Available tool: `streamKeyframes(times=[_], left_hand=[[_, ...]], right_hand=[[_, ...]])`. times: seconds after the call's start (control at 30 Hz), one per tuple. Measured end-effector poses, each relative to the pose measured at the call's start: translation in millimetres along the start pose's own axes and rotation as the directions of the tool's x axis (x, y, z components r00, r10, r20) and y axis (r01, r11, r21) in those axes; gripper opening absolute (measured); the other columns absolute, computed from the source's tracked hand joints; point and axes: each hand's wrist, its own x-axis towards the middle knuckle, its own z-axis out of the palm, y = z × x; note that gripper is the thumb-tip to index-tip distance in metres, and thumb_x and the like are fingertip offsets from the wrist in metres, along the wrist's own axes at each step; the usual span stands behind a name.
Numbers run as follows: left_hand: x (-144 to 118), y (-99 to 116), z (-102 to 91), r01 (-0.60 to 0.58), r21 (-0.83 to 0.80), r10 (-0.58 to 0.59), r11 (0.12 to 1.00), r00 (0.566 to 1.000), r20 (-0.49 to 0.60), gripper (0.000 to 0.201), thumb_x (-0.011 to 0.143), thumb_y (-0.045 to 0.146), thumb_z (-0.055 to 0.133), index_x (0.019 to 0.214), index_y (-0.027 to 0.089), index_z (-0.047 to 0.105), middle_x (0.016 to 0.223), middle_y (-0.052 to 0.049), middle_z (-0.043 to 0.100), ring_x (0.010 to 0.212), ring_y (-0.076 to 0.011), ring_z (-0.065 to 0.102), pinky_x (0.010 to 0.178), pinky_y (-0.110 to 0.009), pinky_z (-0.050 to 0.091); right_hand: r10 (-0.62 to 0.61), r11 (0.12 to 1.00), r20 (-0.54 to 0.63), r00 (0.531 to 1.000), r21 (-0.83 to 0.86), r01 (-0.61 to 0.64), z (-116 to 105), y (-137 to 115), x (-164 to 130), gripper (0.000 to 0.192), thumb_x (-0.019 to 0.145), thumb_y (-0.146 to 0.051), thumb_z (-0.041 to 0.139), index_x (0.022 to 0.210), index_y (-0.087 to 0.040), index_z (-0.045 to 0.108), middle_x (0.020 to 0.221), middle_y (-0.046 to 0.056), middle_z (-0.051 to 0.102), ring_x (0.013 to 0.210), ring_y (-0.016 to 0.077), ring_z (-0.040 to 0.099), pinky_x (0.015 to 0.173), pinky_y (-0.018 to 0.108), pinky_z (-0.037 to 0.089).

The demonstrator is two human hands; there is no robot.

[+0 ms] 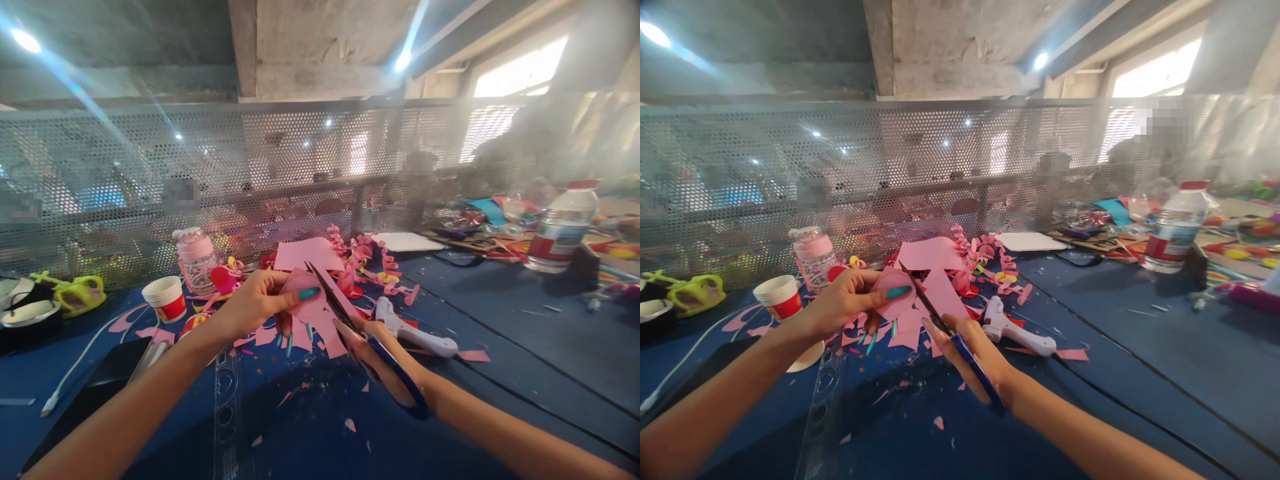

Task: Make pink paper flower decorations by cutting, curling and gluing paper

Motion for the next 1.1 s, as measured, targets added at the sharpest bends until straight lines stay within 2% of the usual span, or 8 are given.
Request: streamKeyframes(times=[0.13,0.27,0.4,0.57,0.67,0.77,0.97,1.1], left_hand=[[0,2,1.1,0.002,0.010,-0.002,1.000,1.000,0.024,0.028,0.071,0.037,0.067,0.079,0.011,0.064,0.044,0.006,0.050,0.034,-0.0038,0.046,0.035,-0.015,0.032],[0,3,1.5,0.020,0.027,-0.021,0.999,1.000,0.012,0.027,0.071,0.037,0.067,0.077,0.012,0.063,0.046,0.006,0.050,0.034,-0.0038,0.046,0.034,-0.015,0.030],[0,2,0.6,0.016,0.026,-0.017,1.000,1.000,0.015,0.027,0.072,0.037,0.067,0.080,0.012,0.064,0.048,0.006,0.051,0.035,-0.0041,0.047,0.034,-0.016,0.031],[1,2,0.3,0.017,0.024,-0.017,1.000,1.000,0.022,0.028,0.071,0.036,0.067,0.084,0.012,0.064,0.047,0.006,0.051,0.035,-0.0039,0.047,0.035,-0.016,0.031],[1,3,0.7,0.023,0.020,-0.023,1.000,0.999,0.021,0.028,0.070,0.036,0.068,0.083,0.012,0.064,0.047,0.006,0.051,0.035,-0.0042,0.048,0.035,-0.016,0.031],[0,4,0.8,0.030,0.007,-0.031,1.000,0.999,0.013,0.028,0.069,0.036,0.069,0.080,0.011,0.063,0.047,0.006,0.051,0.035,-0.0044,0.048,0.034,-0.015,0.032],[0,3,-1.7,0.032,0.022,-0.032,0.999,0.999,0.016,0.026,0.071,0.035,0.069,0.080,0.011,0.064,0.048,0.005,0.052,0.037,-0.0049,0.050,0.036,-0.015,0.036],[2,-1,-2.5,0.016,-0.034,-0.015,0.999,0.999,0.031,0.036,0.071,0.038,0.068,0.094,0.010,0.063,0.060,0.000,0.061,0.045,-0.0086,0.058,0.045,-0.019,0.045]], right_hand=[[-0.017,1.000,0.045,0.999,-0.001,0.017,1,-6,-1,0.052,0.081,-0.066,0.034,0.071,-0.019,0.053,0.057,-0.001,0.048,0.054,0.0132,0.046,0.051,0.027,0.045],[-0.005,1.000,0.092,0.996,-0.008,0.006,-1,-9,-1,0.049,0.084,-0.062,0.030,0.065,-0.020,0.044,0.055,-0.003,0.043,0.049,0.0108,0.039,0.047,0.026,0.041],[0.023,0.998,0.097,0.995,-0.054,-0.018,-2,-9,-1,0.047,0.084,-0.061,0.032,0.066,-0.020,0.045,0.057,-0.002,0.041,0.051,0.0120,0.040,0.048,0.027,0.040],[0.016,0.994,0.056,0.998,-0.110,-0.009,-1,-8,-2,0.047,0.084,-0.060,0.031,0.077,-0.019,0.053,0.065,0.001,0.047,0.062,0.0173,0.048,0.057,0.032,0.045],[-0.035,0.992,0.055,0.998,-0.119,0.042,-1,-9,1,0.047,0.084,-0.059,0.031,0.069,-0.019,0.051,0.064,0.002,0.047,0.061,0.0171,0.047,0.061,0.034,0.045],[-0.073,0.993,0.072,0.995,-0.090,0.079,-1,-10,2,0.049,0.085,-0.059,0.031,0.064,-0.019,0.049,0.060,0.000,0.044,0.056,0.0143,0.044,0.058,0.032,0.045],[-0.051,0.996,0.050,0.997,-0.072,0.054,1,-3,-2,0.053,0.083,-0.063,0.032,0.081,-0.018,0.061,0.070,0.004,0.052,0.065,0.0172,0.050,0.060,0.031,0.047],[-0.039,0.999,0.053,0.998,0.016,0.039,3,12,-2,0.053,0.084,-0.061,0.034,0.100,-0.019,0.062,0.084,0.007,0.058,0.077,0.0199,0.054,0.068,0.031,0.048]])
